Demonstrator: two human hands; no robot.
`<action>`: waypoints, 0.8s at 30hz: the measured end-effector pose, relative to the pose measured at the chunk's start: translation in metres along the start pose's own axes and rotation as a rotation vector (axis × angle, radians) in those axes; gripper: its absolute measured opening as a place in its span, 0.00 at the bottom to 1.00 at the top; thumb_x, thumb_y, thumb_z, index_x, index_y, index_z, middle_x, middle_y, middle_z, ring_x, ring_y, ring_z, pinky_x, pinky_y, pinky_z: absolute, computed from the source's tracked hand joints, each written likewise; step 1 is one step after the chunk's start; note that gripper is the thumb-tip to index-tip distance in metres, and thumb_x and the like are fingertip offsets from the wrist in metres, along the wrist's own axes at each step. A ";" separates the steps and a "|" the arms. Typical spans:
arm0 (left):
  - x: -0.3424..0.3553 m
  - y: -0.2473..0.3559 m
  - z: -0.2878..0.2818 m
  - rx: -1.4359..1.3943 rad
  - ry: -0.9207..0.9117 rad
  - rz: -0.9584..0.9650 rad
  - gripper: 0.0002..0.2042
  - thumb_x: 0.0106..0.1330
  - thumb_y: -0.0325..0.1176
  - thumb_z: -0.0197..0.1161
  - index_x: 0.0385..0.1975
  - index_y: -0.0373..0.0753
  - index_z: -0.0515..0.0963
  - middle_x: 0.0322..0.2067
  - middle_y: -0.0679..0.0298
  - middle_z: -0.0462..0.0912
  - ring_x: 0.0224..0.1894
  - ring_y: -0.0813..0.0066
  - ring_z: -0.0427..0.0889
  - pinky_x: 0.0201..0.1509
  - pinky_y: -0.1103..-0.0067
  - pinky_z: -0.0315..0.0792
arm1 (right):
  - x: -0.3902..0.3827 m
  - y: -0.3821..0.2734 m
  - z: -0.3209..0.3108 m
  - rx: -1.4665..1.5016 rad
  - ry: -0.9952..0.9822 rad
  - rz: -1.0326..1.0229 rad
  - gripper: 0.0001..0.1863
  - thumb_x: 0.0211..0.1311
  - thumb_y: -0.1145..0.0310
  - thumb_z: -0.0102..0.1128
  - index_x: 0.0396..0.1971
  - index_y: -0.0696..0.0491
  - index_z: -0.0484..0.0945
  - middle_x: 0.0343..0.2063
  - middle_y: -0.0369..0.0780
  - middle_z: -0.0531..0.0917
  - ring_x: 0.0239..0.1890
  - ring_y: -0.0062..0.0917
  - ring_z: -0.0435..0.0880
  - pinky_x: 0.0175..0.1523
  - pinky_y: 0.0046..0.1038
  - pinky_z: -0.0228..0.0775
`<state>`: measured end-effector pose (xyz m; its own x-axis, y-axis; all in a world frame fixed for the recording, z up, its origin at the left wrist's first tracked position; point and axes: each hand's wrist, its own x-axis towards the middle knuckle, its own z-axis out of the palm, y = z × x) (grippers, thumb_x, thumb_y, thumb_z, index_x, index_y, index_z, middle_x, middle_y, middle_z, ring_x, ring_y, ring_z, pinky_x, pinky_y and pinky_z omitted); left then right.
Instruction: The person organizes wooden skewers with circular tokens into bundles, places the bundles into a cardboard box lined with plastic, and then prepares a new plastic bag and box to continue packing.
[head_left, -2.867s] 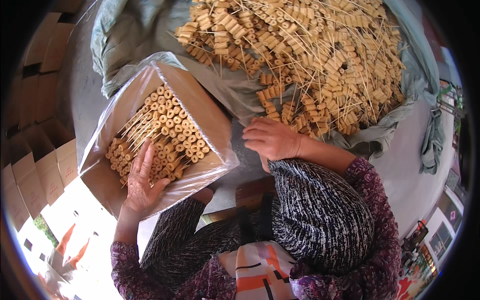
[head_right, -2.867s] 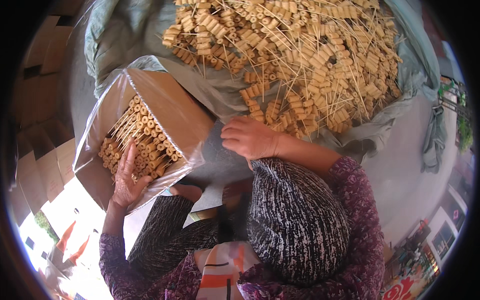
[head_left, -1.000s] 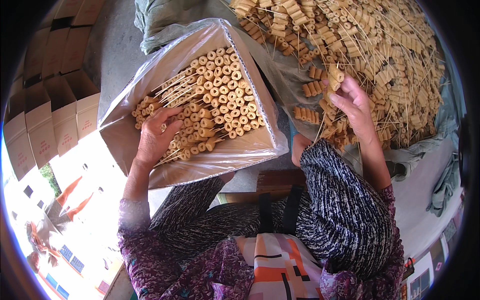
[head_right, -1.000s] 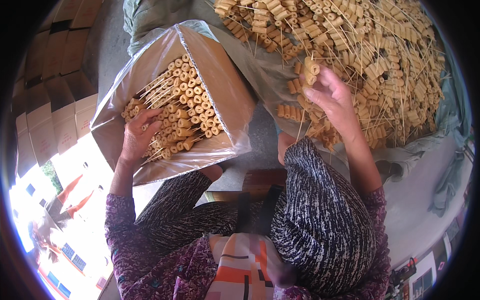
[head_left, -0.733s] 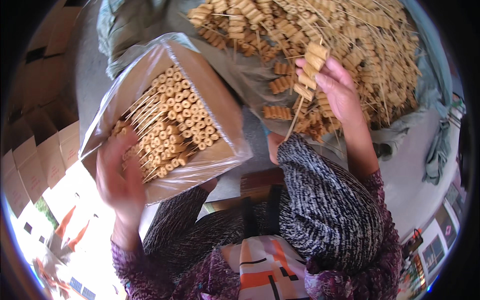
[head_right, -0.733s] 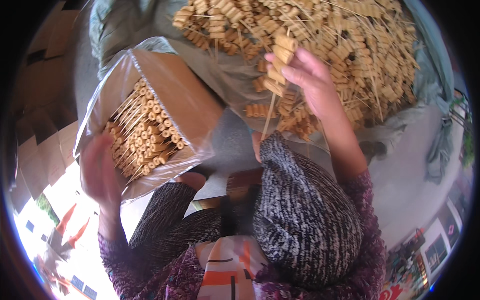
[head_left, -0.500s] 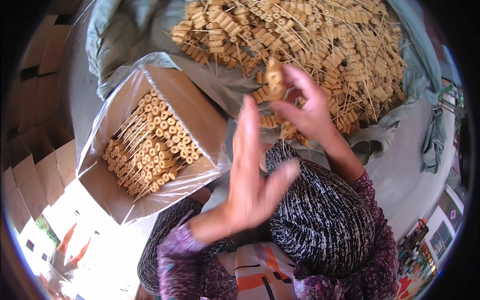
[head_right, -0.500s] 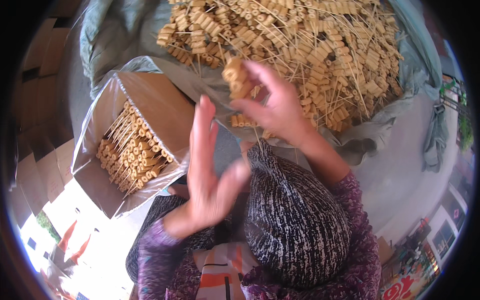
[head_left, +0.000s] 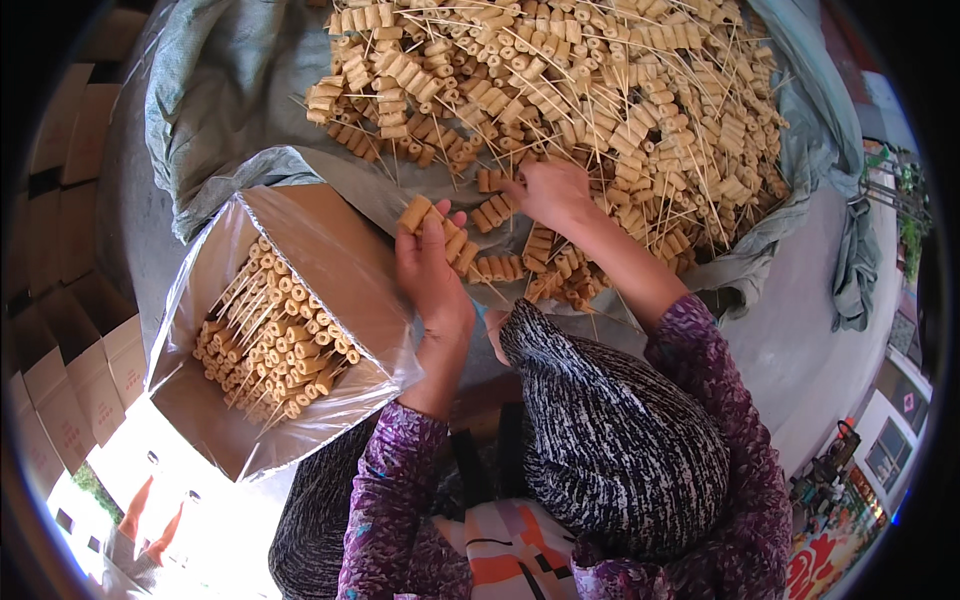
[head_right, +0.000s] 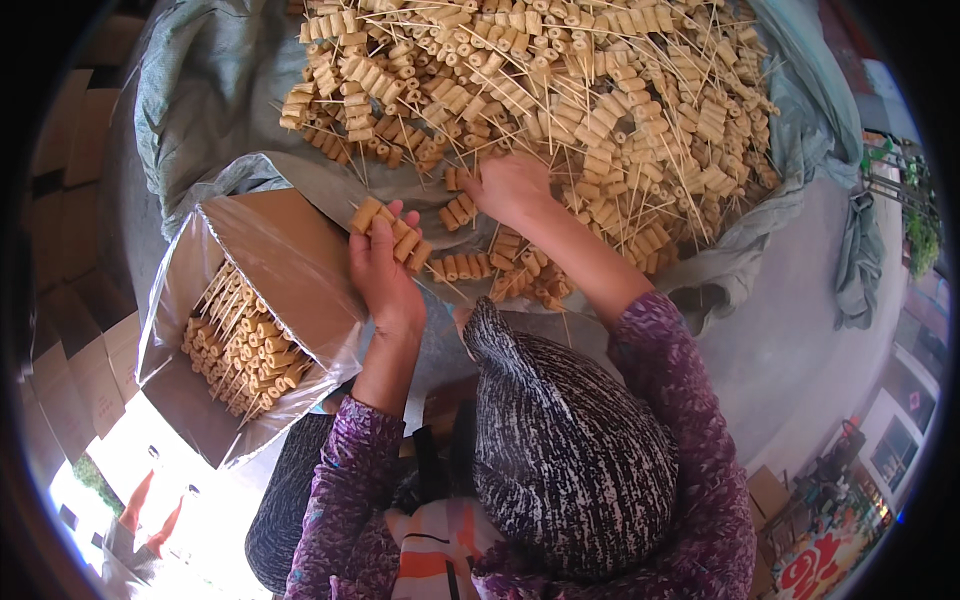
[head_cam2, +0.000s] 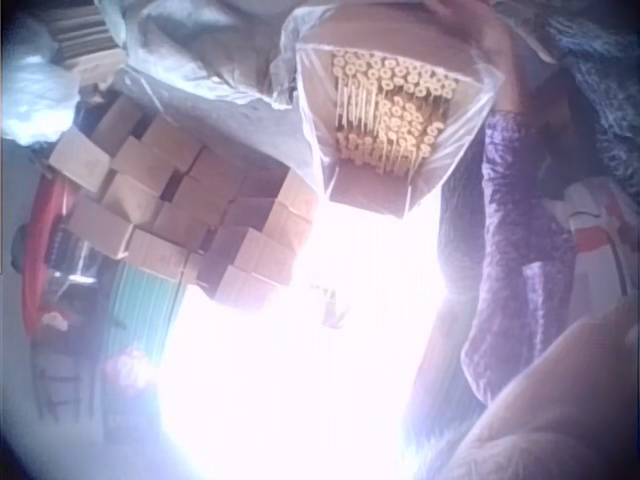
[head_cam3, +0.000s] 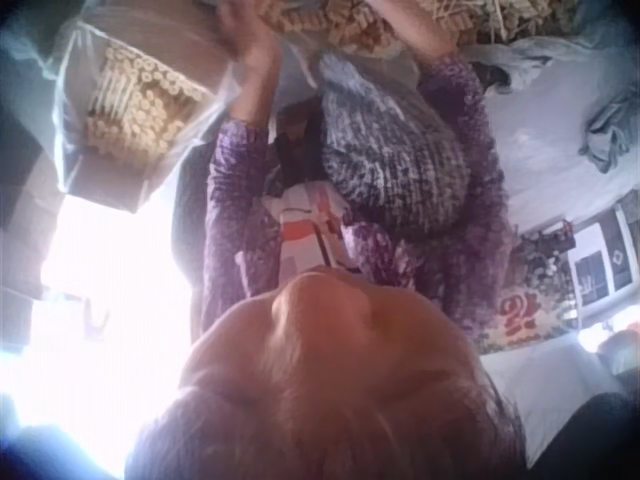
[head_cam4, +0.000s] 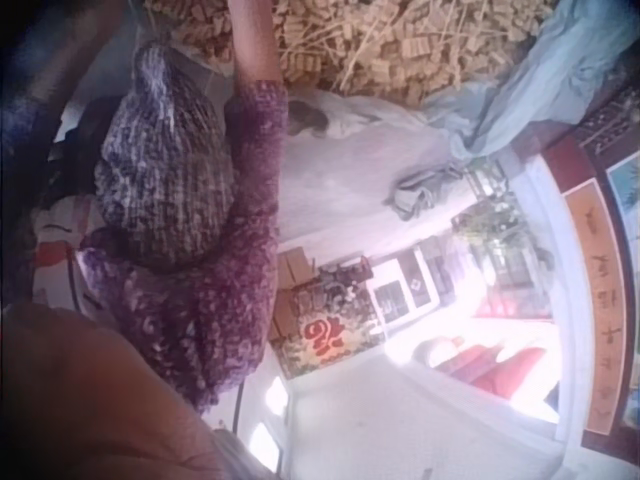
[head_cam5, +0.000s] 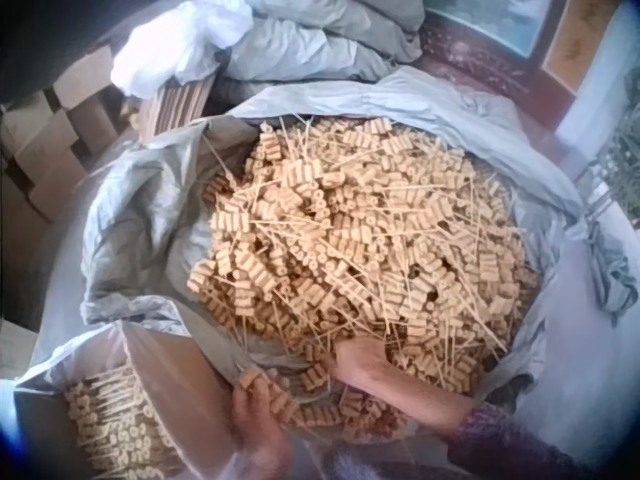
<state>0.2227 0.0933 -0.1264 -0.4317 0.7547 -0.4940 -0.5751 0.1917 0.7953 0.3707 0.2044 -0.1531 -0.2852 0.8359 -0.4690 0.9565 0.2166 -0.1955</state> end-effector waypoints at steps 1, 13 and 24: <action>0.001 -0.001 0.005 0.011 -0.012 -0.019 0.17 0.74 0.39 0.54 0.57 0.38 0.68 0.52 0.60 0.77 0.48 0.70 0.79 0.47 0.76 0.75 | 0.004 0.008 0.009 -0.008 0.010 0.019 0.23 0.62 0.47 0.58 0.33 0.56 0.82 0.30 0.48 0.85 0.34 0.41 0.85 0.41 0.38 0.75; 0.031 -0.042 -0.029 -0.163 -0.028 -0.239 0.18 0.73 0.47 0.53 0.54 0.41 0.70 0.46 0.62 0.77 0.48 0.65 0.79 0.47 0.68 0.75 | -0.087 0.033 0.034 1.817 -0.514 0.123 0.14 0.68 0.63 0.56 0.30 0.60 0.78 0.16 0.38 0.78 0.13 0.17 0.73 0.19 0.17 0.62; 0.027 -0.034 -0.022 -0.300 -0.223 -0.294 0.25 0.73 0.55 0.49 0.60 0.42 0.65 0.50 0.62 0.75 0.51 0.62 0.78 0.53 0.64 0.74 | -0.104 -0.021 0.054 0.420 0.196 -0.376 0.15 0.62 0.57 0.59 0.23 0.52 0.75 0.17 0.43 0.80 0.20 0.41 0.81 0.25 0.40 0.71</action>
<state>0.2153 0.0936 -0.1746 -0.0796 0.8180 -0.5697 -0.8401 0.2526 0.4800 0.3770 0.0855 -0.1463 -0.5446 0.8267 -0.1414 0.6744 0.3314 -0.6598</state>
